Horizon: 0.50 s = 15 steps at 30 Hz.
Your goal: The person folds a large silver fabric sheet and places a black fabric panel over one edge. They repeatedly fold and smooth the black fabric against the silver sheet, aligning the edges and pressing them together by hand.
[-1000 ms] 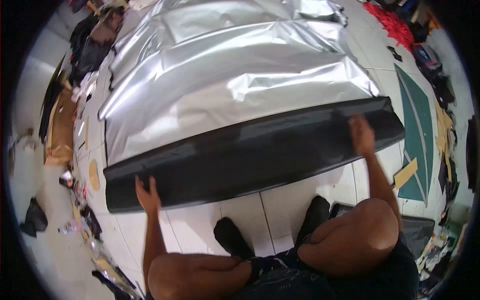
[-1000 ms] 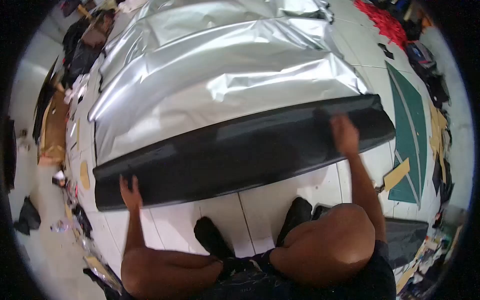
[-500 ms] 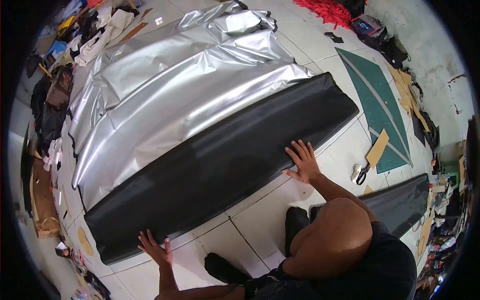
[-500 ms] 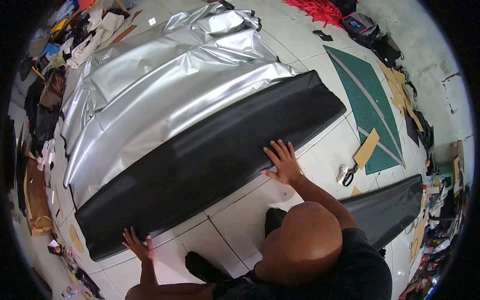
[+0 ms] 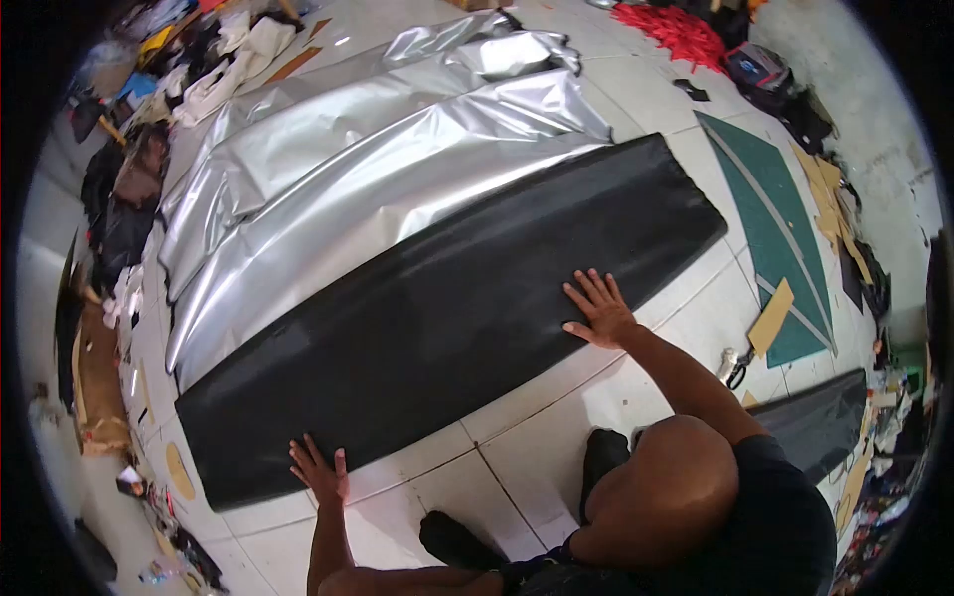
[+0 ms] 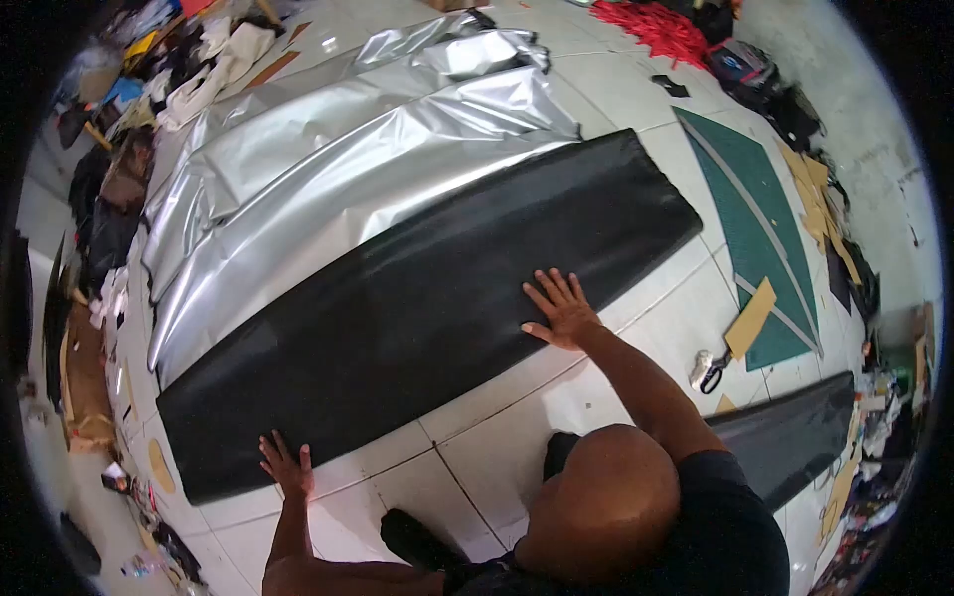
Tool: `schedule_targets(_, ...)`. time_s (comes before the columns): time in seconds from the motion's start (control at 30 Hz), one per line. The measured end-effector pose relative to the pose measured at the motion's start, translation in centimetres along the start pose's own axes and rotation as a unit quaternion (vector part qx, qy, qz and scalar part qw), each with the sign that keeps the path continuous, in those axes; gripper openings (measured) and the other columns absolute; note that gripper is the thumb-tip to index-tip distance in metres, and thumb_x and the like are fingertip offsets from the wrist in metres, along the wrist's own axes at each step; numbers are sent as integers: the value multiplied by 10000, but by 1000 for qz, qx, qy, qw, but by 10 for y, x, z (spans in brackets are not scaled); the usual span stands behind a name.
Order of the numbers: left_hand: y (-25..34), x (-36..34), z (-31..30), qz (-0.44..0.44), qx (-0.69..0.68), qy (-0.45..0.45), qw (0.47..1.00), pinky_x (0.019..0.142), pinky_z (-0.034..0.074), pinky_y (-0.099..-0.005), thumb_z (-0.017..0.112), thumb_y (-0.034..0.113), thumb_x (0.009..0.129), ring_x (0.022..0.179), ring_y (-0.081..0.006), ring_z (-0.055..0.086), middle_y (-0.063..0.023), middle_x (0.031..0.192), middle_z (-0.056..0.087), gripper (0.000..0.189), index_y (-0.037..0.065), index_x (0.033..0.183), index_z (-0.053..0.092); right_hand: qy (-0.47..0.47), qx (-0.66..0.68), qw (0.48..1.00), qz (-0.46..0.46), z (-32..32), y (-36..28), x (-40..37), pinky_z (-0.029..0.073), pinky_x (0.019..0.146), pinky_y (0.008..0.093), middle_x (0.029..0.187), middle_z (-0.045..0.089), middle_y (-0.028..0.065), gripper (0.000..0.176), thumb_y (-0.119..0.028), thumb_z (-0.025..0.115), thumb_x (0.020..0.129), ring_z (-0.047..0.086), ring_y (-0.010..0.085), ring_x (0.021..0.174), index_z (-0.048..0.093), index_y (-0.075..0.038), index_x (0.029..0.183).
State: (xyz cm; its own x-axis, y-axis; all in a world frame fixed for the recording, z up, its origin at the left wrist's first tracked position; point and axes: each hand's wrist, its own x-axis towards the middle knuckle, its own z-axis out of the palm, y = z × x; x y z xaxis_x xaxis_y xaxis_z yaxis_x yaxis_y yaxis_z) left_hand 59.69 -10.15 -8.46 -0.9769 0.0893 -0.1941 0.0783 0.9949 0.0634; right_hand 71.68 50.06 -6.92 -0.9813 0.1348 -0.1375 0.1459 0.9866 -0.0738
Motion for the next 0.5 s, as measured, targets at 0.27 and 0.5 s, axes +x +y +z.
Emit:
schedule_targets(0.27, -25, -18, -5, -172, -175, 218, 945, 1052, 222, -528, 594, 461, 848, 1333, -426, 182, -273, 1436, 200, 724, 62, 1388, 324, 243, 153, 946, 151, -3, 17, -16, 372, 947, 433, 1173, 536, 197, 549, -376, 673, 804, 488, 359, 1104, 525, 1, 1175)
schedule_targets(0.5, -107, -19, -1, -452, -620, 196, 611, 546, 527, -365, 618, 361, 856, 629, -198, 548, -114, 783, 546, 528, -52, 1146, 464, 109, 625, 632, 445, 51, 103, -64, 405, 427, 187, 798, 657, 120, 532, -470, 586, 874, 549, 113, 542, 516, 8, 1096)
